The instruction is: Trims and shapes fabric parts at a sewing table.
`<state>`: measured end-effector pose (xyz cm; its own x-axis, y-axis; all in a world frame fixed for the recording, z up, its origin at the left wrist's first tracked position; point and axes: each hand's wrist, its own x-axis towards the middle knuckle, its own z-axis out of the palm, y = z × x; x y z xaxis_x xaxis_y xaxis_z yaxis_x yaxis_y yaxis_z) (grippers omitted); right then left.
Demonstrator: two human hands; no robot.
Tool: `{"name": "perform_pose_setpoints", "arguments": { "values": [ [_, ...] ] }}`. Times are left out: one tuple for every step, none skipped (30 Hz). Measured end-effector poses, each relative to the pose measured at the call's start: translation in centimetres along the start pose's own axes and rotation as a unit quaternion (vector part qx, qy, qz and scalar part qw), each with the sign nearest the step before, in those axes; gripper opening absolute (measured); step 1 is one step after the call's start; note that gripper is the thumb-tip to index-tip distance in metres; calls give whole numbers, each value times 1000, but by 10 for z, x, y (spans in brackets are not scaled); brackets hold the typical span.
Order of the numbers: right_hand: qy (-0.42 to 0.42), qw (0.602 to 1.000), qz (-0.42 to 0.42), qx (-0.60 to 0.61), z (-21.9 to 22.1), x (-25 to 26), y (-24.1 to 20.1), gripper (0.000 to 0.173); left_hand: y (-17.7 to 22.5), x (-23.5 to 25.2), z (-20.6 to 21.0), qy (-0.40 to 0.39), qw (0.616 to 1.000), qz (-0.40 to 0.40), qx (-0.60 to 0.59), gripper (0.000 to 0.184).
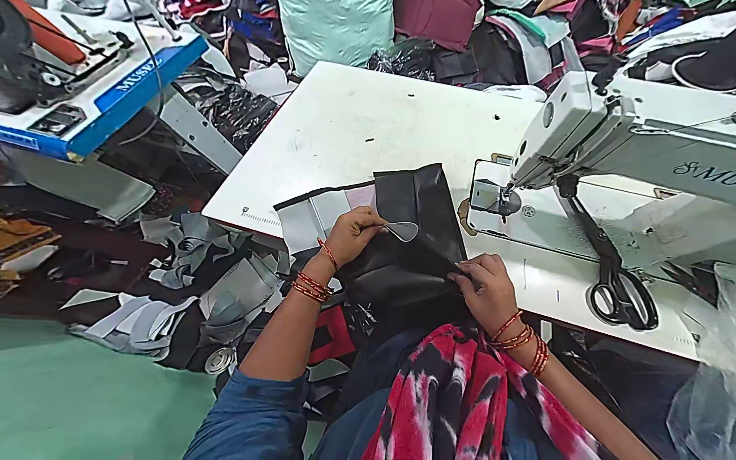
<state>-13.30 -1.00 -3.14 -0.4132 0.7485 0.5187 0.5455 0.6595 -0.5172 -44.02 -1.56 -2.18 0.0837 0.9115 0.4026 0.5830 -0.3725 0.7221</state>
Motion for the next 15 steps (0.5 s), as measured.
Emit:
{"name": "perform_pose_setpoints", "arguments": {
  "values": [
    [13, 1000, -4, 4, 3, -2, 0, 16, 0, 0, 1, 2, 1000, 0, 2, 15],
    [24, 1000, -8, 6, 6, -2, 0, 15, 0, 0, 2, 5, 1000, 2, 5, 15],
    [31, 999, -10, 8, 7, -2, 0, 15, 0, 0, 2, 6, 1000, 4, 11, 15],
    [33, 999, -9, 6, 8, -1, 0, 16, 0, 0, 2, 9, 1000, 9, 15, 15],
    [30, 1000, -7, 1, 7, -1, -1, 16, 1, 0, 1, 10, 1000, 14, 18, 14],
    [22, 1000, -4, -5, 5, 0, -2, 15, 2, 0, 1, 11, 1000, 19, 22, 14],
    [6, 1000, 1, -11, 1, 2, -4, 15, 3, 0, 1, 11, 999, 25, 24, 14],
    [-15, 1000, 8, -16, -3, 5, -8, 15, 3, 0, 1, 11, 999, 28, 24, 13],
    [-38, 999, 13, -15, -7, 10, -12, 18, 2, 0, 1, 12, 999, 30, 23, 13],
    [-57, 998, 16, -9, -9, 15, -16, 24, 1, 0, 1, 12, 999, 33, 22, 14],
    [-66, 998, 16, -7, -9, 20, -21, 31, 1, 0, 2, 11, 999, 34, 22, 14],
    [-65, 998, 13, -6, -8, 25, -24, 33, 0, 0, 2, 9, 999, 34, 25, 15],
    [-58, 998, 9, -4, -5, 29, -26, 30, 0, 0, 2, 7, 999, 32, 27, 16],
    [-47, 999, 7, -3, -1, 32, -27, 24, 1, 0, 2, 6, 999, 31, 28, 16],
    [-34, 999, 7, -3, 3, 33, -27, 19, 0, 0, 2, 7, 999, 33, 29, 15]
  ]
}}
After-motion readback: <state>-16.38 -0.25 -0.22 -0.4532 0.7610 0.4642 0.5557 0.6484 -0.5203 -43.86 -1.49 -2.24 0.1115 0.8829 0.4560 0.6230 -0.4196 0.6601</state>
